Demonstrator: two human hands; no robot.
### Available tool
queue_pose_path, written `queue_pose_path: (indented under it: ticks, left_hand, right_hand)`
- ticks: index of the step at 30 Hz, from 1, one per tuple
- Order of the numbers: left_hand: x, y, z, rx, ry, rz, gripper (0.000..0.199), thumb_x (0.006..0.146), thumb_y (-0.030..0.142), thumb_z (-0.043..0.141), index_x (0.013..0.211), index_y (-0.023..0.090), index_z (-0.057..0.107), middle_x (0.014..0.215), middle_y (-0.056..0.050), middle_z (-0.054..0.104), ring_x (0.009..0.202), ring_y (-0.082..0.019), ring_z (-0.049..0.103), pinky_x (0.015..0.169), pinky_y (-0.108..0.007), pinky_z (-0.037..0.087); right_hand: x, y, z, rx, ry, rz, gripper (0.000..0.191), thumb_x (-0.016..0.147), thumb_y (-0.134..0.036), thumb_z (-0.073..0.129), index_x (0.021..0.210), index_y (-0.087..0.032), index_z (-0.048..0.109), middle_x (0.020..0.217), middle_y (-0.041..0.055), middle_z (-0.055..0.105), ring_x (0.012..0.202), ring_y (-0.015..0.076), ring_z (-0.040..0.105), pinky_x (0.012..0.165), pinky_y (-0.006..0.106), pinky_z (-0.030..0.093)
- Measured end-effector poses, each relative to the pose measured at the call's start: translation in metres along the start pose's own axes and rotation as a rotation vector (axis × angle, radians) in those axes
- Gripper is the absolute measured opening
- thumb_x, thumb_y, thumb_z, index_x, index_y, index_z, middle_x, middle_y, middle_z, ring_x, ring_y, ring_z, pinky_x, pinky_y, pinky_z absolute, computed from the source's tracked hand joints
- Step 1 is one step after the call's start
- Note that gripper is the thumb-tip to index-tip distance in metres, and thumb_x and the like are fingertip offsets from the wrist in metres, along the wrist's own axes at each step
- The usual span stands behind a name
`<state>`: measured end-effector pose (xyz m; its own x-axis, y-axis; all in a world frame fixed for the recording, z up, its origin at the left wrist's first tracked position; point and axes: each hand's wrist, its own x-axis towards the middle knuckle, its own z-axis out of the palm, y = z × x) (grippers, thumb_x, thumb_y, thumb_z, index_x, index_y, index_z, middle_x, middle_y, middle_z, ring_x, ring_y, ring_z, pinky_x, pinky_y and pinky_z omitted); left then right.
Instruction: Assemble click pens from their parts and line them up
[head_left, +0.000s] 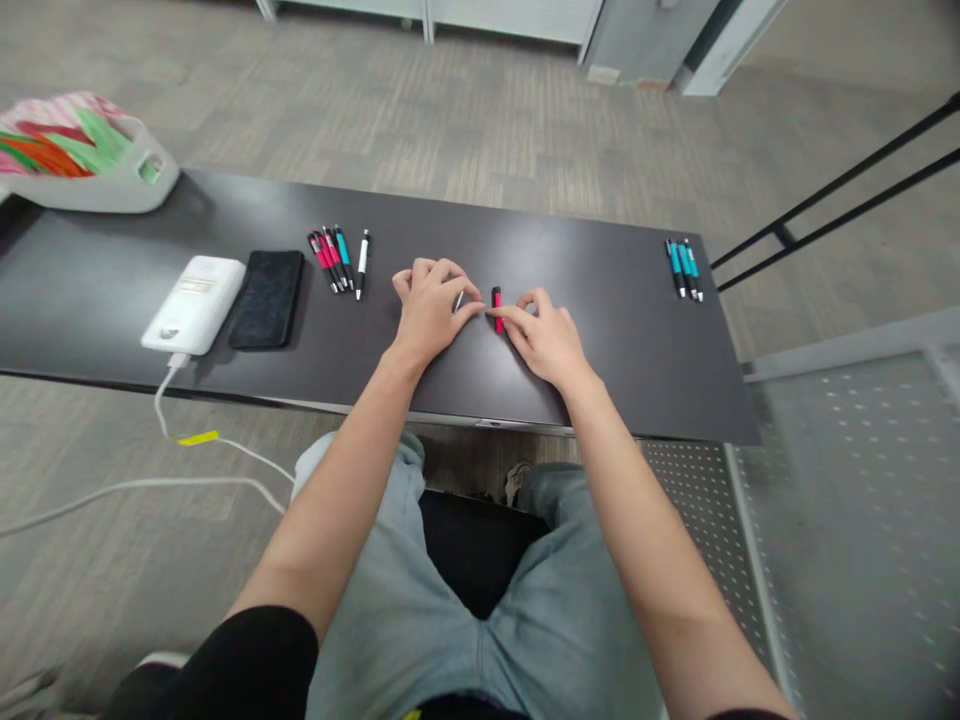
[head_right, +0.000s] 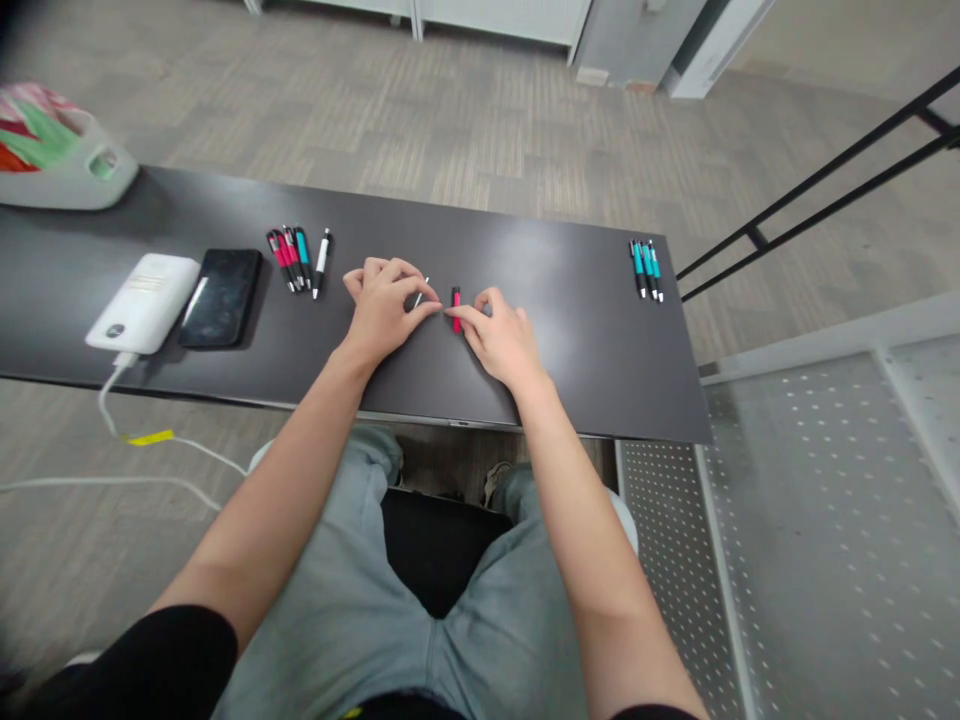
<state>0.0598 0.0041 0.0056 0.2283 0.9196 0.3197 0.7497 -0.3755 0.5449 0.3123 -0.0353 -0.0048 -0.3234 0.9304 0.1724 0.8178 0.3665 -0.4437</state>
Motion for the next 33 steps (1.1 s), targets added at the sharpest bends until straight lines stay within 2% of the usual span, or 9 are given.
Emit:
queue_pose_path:
  ticks: [4, 7, 10, 13, 16, 19, 22, 28, 33]
  left_hand:
    - [-0.003, 0.002, 0.002, -0.035, 0.057, -0.006, 0.014, 0.11, 0.021, 0.096, 0.106, 0.032, 0.089, 0.127, -0.009, 0.095, 0.143, -0.045, 0.07, 0.133, -0.075, 0.04]
    - [-0.001, -0.001, 0.004, -0.08, 0.119, -0.026, 0.013, 0.112, 0.02, 0.093, 0.109, 0.032, 0.088, 0.12, -0.006, 0.096, 0.131, -0.041, 0.079, 0.134, -0.073, 0.045]
    - [0.005, -0.012, 0.009, -0.293, 0.235, -0.012, 0.011, 0.115, 0.022, 0.087, 0.123, 0.03, 0.088, 0.124, -0.007, 0.095, 0.115, -0.032, 0.086, 0.123, -0.059, 0.061]
    - [0.014, -0.023, 0.018, -0.592, 0.306, 0.021, 0.016, 0.122, 0.043, 0.084, 0.128, 0.028, 0.086, 0.122, -0.008, 0.093, 0.105, -0.026, 0.091, 0.103, -0.043, 0.072]
    - [0.024, -0.028, 0.029, -0.8, 0.288, 0.022, 0.044, 0.118, 0.072, 0.091, 0.124, 0.029, 0.084, 0.117, -0.008, 0.092, 0.104, -0.026, 0.095, 0.097, -0.039, 0.076]
    - [0.035, -0.026, 0.039, -0.897, 0.26, 0.002, 0.057, 0.11, 0.083, 0.097, 0.123, 0.03, 0.083, 0.123, -0.009, 0.091, 0.116, -0.029, 0.097, 0.105, -0.042, 0.079]
    - [0.043, -0.022, 0.043, -0.94, 0.238, 0.007, 0.061, 0.104, 0.083, 0.104, 0.124, 0.03, 0.083, 0.128, -0.01, 0.09, 0.126, -0.03, 0.096, 0.112, -0.044, 0.08]
    - [0.047, -0.017, 0.041, -0.983, 0.141, 0.028, 0.06, 0.107, 0.084, 0.103, 0.127, 0.03, 0.084, 0.126, -0.009, 0.092, 0.113, -0.027, 0.097, 0.107, -0.045, 0.082]
    - [0.043, -0.009, 0.034, -0.908, 0.097, 0.014, 0.051, 0.109, 0.073, 0.107, 0.127, 0.031, 0.084, 0.124, -0.007, 0.093, 0.117, -0.027, 0.096, 0.111, -0.045, 0.081]
  right_hand:
    - [0.001, 0.001, -0.001, 0.039, 0.013, 0.037, 0.034, 0.128, -0.034, 0.067, 0.148, -0.037, 0.094, 0.156, 0.0148, 0.073, 0.125, 0.0353, 0.073, 0.116, 0.056, 0.063]
    - [0.002, 0.002, 0.001, 0.072, 0.053, 0.038, 0.025, 0.124, -0.033, 0.073, 0.139, -0.036, 0.093, 0.158, 0.0144, 0.072, 0.132, 0.0378, 0.071, 0.126, 0.059, 0.061]
    - [0.001, 0.003, 0.002, 0.083, 0.091, 0.038, 0.018, 0.123, -0.036, 0.075, 0.131, -0.036, 0.092, 0.156, 0.0143, 0.077, 0.143, 0.043, 0.066, 0.133, 0.066, 0.057]
    - [0.001, 0.004, 0.0, 0.128, 0.116, 0.06, 0.02, 0.126, -0.041, 0.07, 0.132, -0.036, 0.088, 0.146, 0.0134, 0.085, 0.141, 0.0433, 0.068, 0.134, 0.068, 0.055]
    - [0.001, 0.007, -0.002, 0.197, 0.171, 0.098, 0.025, 0.127, -0.049, 0.067, 0.135, -0.036, 0.086, 0.14, 0.0128, 0.091, 0.131, 0.0426, 0.071, 0.128, 0.066, 0.058]
    - [0.001, 0.01, -0.002, 0.243, 0.227, 0.141, 0.029, 0.125, -0.053, 0.067, 0.141, -0.036, 0.084, 0.137, 0.0124, 0.092, 0.121, 0.041, 0.074, 0.121, 0.062, 0.062]
    - [0.002, 0.012, -0.002, 0.272, 0.272, 0.15, 0.033, 0.123, -0.055, 0.068, 0.144, -0.034, 0.082, 0.134, 0.0124, 0.092, 0.112, 0.0385, 0.075, 0.116, 0.059, 0.064]
    - [0.009, 0.006, -0.009, 0.249, 0.304, 0.141, 0.033, 0.124, -0.057, 0.069, 0.141, -0.035, 0.087, 0.133, 0.0119, 0.092, 0.114, 0.0382, 0.076, 0.116, 0.059, 0.065]
    - [0.014, -0.003, -0.013, 0.255, 0.283, 0.089, 0.033, 0.125, -0.058, 0.069, 0.138, -0.035, 0.089, 0.135, 0.011, 0.092, 0.116, 0.0387, 0.076, 0.121, 0.061, 0.063]
